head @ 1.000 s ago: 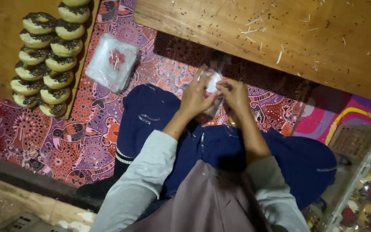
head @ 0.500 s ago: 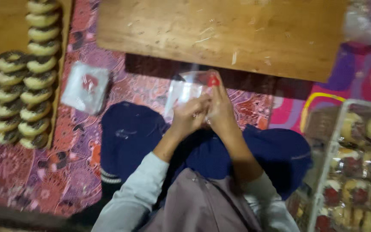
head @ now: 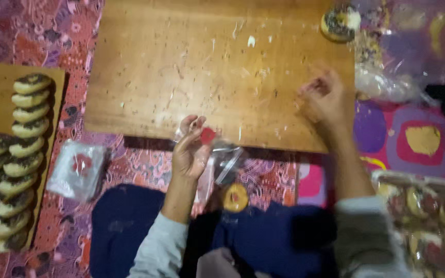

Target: The person sits on the floor and repeatedly picks up doughnuts from a wooden board, places them into clear plastic bags, and sets the packaged items into a nearby crate. The process is repeated for multiple doughnuts throughout the clip.

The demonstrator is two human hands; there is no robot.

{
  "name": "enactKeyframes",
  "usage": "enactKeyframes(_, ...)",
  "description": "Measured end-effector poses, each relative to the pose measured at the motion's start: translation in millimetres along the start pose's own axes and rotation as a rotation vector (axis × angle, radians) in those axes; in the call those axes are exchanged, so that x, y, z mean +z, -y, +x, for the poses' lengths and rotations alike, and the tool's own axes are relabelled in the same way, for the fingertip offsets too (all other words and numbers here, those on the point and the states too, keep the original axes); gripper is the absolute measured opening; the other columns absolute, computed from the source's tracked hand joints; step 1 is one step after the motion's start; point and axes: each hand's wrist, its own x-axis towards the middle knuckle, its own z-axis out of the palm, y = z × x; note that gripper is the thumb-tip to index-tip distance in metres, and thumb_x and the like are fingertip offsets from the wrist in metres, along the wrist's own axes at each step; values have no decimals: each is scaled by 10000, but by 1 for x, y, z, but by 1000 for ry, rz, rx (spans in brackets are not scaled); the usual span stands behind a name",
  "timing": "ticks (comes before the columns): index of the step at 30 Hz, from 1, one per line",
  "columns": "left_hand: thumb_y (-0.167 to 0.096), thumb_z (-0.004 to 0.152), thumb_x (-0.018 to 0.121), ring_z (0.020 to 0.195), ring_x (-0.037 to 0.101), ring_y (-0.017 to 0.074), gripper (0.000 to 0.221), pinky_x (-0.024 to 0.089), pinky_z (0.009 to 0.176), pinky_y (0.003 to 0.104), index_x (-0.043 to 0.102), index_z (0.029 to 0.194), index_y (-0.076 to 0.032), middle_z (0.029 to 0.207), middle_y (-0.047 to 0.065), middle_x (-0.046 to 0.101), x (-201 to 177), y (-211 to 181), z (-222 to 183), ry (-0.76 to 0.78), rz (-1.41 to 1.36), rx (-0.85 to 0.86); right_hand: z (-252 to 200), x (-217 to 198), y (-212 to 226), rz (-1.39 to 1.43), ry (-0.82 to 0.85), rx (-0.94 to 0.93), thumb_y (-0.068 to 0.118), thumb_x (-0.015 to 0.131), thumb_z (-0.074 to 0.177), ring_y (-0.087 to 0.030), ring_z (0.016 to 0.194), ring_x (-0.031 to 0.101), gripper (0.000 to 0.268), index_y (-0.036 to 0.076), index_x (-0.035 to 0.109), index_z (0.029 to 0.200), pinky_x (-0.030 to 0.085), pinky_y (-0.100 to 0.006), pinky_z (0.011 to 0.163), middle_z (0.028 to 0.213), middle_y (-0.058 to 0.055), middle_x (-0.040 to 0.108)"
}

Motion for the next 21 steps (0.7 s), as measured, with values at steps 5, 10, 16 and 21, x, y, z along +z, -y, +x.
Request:
enactKeyframes(5, -92, 925, 652, 1174, 646, 281, 250, 511, 1059, 462, 648, 1169, -38, 1252, 166, 677, 4, -15, 29, -24, -100, -41, 183, -134, -32, -785, 41, -46, 265, 976, 660, -405, 1516, 317, 1394, 123, 78, 1717, 349, -535, 1181, 1682, -250, 263)
enactKeyframes(10, -272, 1023, 651, 1220, 622, 295, 282, 440, 1123, 521, 707, 1132, -19, 1269, 195, 670, 9, -11, 44, -113, -79, -20, 256, -151, -80, -880, 170, 96, 266, 1016, 685, -444, 1515, 298, 1345, 87, 165, 1710, 337, -564, 1155, 1694, -263, 267)
enactKeyframes(16, -425, 1030, 632, 1246, 599, 315, 389, 411, 1156, 635, 738, 1073, -53, 1277, 147, 675, 5, 0, 57, -33, -323, -94, 141, -77, -40, -171, -43, 52, 332, 965, 780, -260, 1367, 644, 1027, 34, 406, 1588, 560, -339, 1096, 1545, -170, 618)
enactKeyframes(21, -497, 982, 638, 1201, 608, 346, 500, 446, 1116, 587, 695, 1112, -18, 1243, 192, 666, 20, 4, 62, -1, -473, -86, -44, 8, 28, 336, 50, -82, 233, 1000, 748, -277, 1320, 644, 1016, 10, 426, 1557, 575, -383, 1161, 1440, -162, 608)
